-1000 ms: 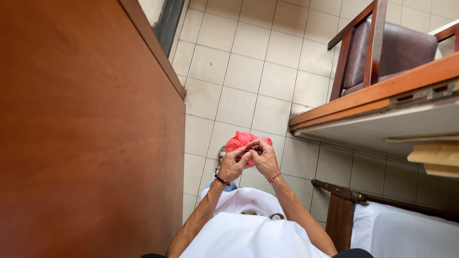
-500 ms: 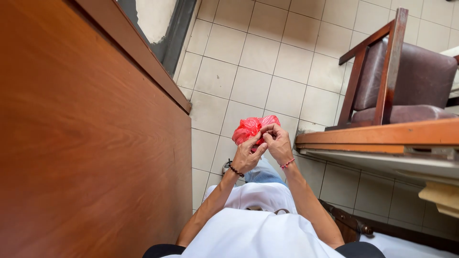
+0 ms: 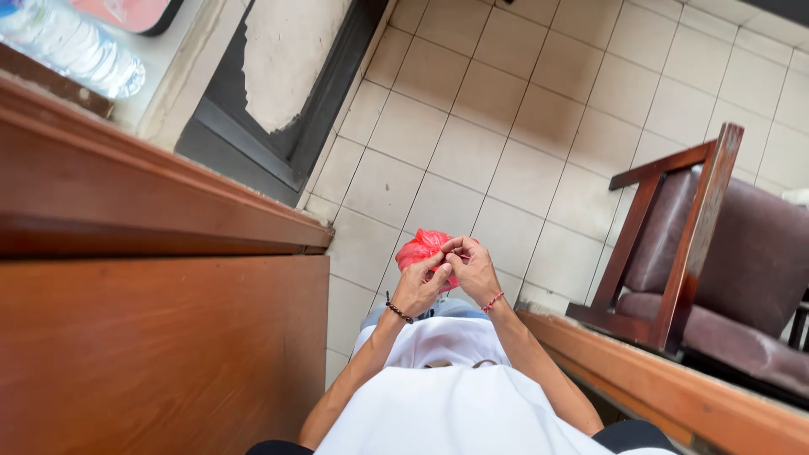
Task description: Collecting trash and preparing a beverage tray with a pitcher and glasses in a hotel room.
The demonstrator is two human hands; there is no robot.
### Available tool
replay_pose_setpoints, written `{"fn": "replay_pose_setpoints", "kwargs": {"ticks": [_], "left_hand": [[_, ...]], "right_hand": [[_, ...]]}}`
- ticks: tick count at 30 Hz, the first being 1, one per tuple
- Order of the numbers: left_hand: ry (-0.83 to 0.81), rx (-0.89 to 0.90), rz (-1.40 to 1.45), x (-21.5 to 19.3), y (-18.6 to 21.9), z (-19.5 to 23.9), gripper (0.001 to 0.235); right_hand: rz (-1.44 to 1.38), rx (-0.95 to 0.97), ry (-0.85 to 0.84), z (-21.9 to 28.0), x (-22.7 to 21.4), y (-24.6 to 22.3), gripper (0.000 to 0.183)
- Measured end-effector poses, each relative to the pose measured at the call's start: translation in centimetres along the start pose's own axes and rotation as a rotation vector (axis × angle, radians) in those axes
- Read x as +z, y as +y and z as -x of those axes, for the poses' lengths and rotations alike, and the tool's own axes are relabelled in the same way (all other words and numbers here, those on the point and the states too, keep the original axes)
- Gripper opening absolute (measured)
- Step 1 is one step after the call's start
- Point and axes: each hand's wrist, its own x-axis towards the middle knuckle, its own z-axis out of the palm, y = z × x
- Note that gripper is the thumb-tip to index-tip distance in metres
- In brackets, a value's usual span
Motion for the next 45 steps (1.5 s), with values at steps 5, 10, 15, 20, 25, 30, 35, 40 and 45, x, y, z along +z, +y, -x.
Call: {"fn": "replay_pose_setpoints", "kwargs": {"ticks": [5,10,15,20,25,30,35,40,45], "left_hand": [[0.069,-0.086,-0.068,1.1,2.0,-7.2,0.054],[0.087,-0.049,-0.033,0.7,4.7,-14.4,0.058],[0.012,-0.057,-0.004,-1.6,6.4,-23.0,0.06],[-0.045,0.005,0.006,-3.4,2.8,-32.9,0.059],[-0.117,0.021,-0.018,-6.6,5.1,-41.4,0.058],[-0.14,0.022,-0.029,-9.1,8.2,-47.4,0.058],[-0.097,-0.037,0.011,-10.4,7.9,-55.0,0.061],[-0.091,-0.132,0.121,-11.5,7.7,-64.0,0.063],[-0.02,-0.148,0.129,-11.3,6.1,-73.0,0.062]], "right_hand": [[-0.046,0.03,-0.06,-7.3,-3.2,-3.3,0.015],[-0.081,0.044,-0.06,-15.0,-5.4,-4.6,0.015],[-0.118,0.031,-0.023,-23.1,-6.6,-5.8,0.013],[-0.156,0.12,-0.021,-31.5,-8.2,-10.2,0.012],[-0.182,0.262,-0.001,-39.4,-8.6,-13.8,0.013],[-0.226,0.148,0.021,-46.1,-8.9,-13.5,0.016],[-0.226,0.143,0.015,-53.2,-9.7,-16.4,0.02],[-0.241,0.142,-0.032,-61.6,-11.5,-19.6,0.022],[-0.279,0.198,-0.103,-70.9,-14.1,-19.8,0.022]]}}
